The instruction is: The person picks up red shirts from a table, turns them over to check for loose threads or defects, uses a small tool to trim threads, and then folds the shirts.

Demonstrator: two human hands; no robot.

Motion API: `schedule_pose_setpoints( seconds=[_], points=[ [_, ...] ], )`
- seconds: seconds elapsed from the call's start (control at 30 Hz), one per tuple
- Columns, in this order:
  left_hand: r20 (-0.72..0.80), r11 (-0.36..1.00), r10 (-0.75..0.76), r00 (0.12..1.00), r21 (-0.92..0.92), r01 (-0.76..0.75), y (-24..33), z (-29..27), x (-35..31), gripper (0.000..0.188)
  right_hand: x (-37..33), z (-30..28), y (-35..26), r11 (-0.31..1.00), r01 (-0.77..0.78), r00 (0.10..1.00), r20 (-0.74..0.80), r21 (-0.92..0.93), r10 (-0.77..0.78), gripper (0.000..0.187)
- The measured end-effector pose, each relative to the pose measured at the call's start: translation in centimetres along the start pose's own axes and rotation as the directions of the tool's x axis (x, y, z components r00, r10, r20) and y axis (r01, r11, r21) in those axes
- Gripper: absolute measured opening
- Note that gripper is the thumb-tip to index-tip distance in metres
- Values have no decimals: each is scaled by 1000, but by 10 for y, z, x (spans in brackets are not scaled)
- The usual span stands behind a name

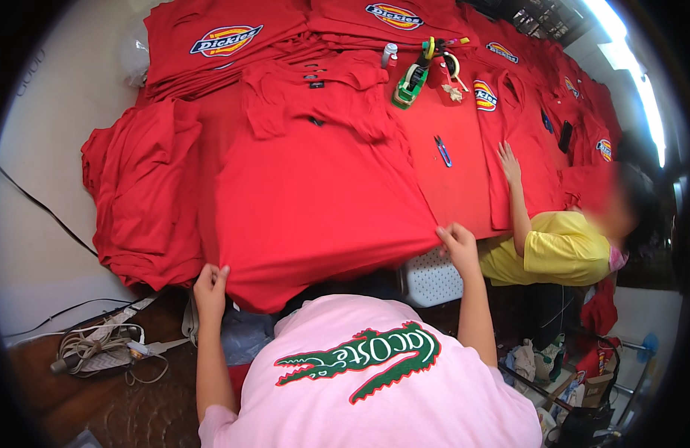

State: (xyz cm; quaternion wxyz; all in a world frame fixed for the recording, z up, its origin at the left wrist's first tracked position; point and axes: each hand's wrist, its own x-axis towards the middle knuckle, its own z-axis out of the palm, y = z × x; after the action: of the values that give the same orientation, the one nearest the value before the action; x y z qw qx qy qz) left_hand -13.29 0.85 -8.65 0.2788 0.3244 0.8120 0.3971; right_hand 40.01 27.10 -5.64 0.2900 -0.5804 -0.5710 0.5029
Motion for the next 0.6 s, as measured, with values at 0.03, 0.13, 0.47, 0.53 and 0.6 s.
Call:
schedule_pose_setpoints(
  seconds=[0.03,0.13,0.47,0.53,0.6],
  points=[
    [72,1000,-25,997,3,25,3,-9,-11,31,-8,-12,4,995,-96,995,35,34,94,33],
    [486,936,-285,826,-43,348,14,-19,-38,28,-12,-39,16,970,-214,962,147,-112,229,29],
    [506,702,448,737,311,-641,108,153,9,55,69,84,-8,367,866,493,705,-340,-510,47],
    [681,437,478,555,364,-823,125,176,51,74,113,89,-21,25,993,118,898,-118,-423,60],
    [653,283,506,564,492,-823,137,169,115,75,179,74,-42,13,985,166,940,-169,-298,62]
  ],
)
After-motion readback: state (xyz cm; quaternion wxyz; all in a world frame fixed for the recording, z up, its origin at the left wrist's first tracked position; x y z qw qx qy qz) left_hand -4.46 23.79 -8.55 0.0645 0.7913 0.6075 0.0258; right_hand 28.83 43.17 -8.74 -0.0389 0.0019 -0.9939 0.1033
